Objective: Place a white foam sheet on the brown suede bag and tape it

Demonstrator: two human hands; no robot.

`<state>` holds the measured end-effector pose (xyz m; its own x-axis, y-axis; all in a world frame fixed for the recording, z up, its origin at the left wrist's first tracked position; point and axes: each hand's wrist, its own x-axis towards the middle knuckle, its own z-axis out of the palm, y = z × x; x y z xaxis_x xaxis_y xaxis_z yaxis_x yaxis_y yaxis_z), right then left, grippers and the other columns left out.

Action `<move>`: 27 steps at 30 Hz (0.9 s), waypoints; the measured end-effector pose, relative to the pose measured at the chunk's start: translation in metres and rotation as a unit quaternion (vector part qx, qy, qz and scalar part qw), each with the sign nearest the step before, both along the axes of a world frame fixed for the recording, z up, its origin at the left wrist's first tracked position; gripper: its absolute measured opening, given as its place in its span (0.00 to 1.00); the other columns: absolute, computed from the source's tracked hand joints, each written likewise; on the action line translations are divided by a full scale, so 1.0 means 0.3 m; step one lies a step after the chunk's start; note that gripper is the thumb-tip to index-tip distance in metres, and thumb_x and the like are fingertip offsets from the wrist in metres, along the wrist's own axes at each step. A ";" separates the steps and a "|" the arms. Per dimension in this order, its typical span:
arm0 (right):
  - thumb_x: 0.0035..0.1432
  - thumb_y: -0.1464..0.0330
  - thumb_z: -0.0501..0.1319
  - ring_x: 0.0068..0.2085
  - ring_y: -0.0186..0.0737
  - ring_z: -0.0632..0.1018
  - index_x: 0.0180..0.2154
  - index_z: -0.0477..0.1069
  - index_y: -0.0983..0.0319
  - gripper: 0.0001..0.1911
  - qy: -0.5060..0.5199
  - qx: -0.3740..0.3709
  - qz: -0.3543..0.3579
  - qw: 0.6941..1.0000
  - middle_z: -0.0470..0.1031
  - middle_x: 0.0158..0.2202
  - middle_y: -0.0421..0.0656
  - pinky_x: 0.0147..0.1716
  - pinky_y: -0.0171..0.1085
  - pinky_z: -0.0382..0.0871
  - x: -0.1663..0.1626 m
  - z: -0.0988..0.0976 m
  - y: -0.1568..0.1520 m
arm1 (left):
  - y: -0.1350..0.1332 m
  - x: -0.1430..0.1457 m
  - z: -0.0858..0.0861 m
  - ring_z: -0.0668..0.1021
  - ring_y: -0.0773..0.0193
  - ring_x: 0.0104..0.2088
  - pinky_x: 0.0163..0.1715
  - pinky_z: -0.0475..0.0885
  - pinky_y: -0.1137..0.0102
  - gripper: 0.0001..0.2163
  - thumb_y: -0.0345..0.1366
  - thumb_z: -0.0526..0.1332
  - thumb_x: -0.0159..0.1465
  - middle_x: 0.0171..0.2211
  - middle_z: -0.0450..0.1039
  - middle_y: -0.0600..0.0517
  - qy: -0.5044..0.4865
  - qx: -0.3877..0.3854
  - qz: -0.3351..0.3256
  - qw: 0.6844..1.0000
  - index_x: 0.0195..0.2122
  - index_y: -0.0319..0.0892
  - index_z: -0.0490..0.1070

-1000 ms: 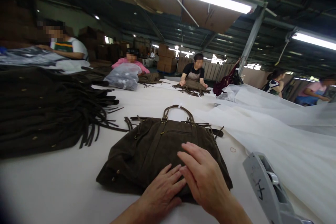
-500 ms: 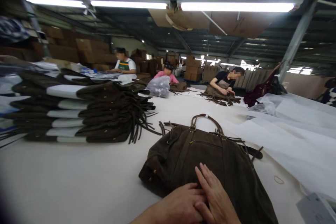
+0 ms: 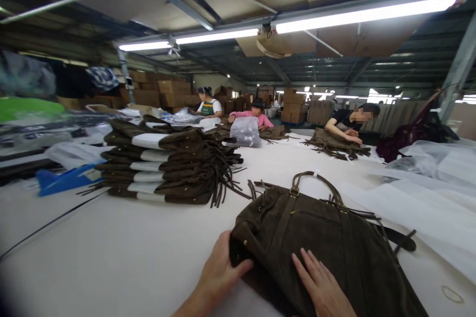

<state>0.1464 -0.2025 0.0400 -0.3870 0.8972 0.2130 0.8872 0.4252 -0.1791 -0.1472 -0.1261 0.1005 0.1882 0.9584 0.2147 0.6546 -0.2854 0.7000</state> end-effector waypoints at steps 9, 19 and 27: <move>0.56 0.50 0.60 0.58 0.56 0.69 0.67 0.41 0.57 0.45 -0.101 0.184 0.061 0.976 0.59 0.62 0.57 0.48 0.46 0.74 0.008 -0.062 0.030 | 0.081 -0.053 -0.059 0.71 0.61 0.35 0.35 0.63 0.70 0.05 0.36 0.57 0.53 0.30 0.69 0.56 -0.045 -0.047 -0.033 0.997 0.30 0.44 0.62; 0.65 0.52 0.49 0.44 0.43 0.80 0.65 0.48 0.53 0.31 -0.154 0.367 0.092 0.913 0.77 0.48 0.49 0.36 0.35 0.74 -0.023 -0.078 0.082 | 0.094 -0.044 0.240 0.73 0.62 0.39 0.37 0.67 0.70 0.09 0.33 0.51 0.57 0.37 0.72 0.52 -0.015 0.024 -0.108 0.994 0.36 0.43 0.68; 0.64 0.50 0.49 0.43 0.43 0.81 0.66 0.46 0.55 0.34 -0.183 0.370 0.104 0.905 0.77 0.47 0.50 0.33 0.35 0.76 -0.020 -0.060 0.075 | 0.207 0.168 0.272 0.74 0.50 0.34 0.40 0.65 0.61 0.13 0.32 0.69 0.36 0.20 0.67 0.51 0.140 -0.046 -0.117 0.982 0.13 0.43 0.62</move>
<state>0.1406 -0.1799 0.0219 -0.6978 0.4600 0.5490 0.7159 0.4729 0.5137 -0.0969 -0.0641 0.1821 0.4445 0.8950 0.0381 0.7494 -0.3949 0.5314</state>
